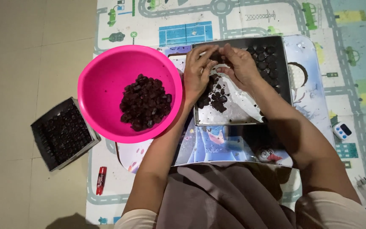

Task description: Portioning dark dough from a tray and rolling it into small uniform balls by hand.

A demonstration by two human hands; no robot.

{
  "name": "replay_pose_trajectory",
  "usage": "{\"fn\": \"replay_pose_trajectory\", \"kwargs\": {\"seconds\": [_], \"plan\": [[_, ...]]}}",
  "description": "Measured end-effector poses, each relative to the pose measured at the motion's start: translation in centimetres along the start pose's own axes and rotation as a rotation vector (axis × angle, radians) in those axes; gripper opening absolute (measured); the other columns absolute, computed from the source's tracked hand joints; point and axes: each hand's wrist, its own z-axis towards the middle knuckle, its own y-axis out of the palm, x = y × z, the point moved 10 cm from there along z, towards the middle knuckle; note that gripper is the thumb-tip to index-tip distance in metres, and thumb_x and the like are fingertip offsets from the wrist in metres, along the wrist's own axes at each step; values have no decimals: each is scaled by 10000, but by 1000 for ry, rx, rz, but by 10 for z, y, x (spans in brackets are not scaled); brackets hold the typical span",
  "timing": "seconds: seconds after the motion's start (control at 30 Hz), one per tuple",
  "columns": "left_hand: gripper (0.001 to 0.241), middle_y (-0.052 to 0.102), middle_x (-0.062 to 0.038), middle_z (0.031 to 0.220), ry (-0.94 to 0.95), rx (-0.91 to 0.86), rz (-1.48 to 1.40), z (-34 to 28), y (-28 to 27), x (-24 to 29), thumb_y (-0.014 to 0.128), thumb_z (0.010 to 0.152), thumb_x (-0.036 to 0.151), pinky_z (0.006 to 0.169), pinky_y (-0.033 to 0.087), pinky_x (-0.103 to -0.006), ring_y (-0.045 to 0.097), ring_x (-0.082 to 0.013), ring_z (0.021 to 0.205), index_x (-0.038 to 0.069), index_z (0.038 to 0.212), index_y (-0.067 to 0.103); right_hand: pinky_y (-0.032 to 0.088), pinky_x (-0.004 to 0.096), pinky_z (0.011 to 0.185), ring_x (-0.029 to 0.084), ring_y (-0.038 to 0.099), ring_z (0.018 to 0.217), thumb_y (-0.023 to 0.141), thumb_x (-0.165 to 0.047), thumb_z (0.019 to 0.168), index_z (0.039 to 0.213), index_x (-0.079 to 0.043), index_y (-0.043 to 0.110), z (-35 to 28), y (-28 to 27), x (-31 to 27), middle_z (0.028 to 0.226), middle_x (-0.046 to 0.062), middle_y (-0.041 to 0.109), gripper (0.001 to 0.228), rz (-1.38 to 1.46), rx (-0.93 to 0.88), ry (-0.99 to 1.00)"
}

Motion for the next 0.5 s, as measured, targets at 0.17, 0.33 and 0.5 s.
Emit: {"fn": "replay_pose_trajectory", "kwargs": {"seconds": [0.17,0.33,0.5], "plan": [[425,565,-72,1424,12,-83,67,-2,8,11,719,1006,180,1160,424,-503,529,-330,1342,250,1412,612,593,254,687,103,665,759,707,-369,1002,963,-86,747,1,9,5,839,22,704,288,-147,-217,-33],[435,557,-56,1440,2,-88,85,-2,6,15,738,1014,176,1145,470,-491,529,-294,1338,263,1417,598,530,297,724,146,623,754,670,-345,1019,959,-108,740,2,14,0,847,32,700,254,-263,-334,-138],[415,572,-56,1425,-17,-58,62,1,-1,18,725,1012,170,1145,460,-469,560,-279,1330,248,1404,614,603,292,698,176,683,750,632,-510,960,838,-89,646,-2,13,5,811,62,678,438,-14,-256,27]]}}
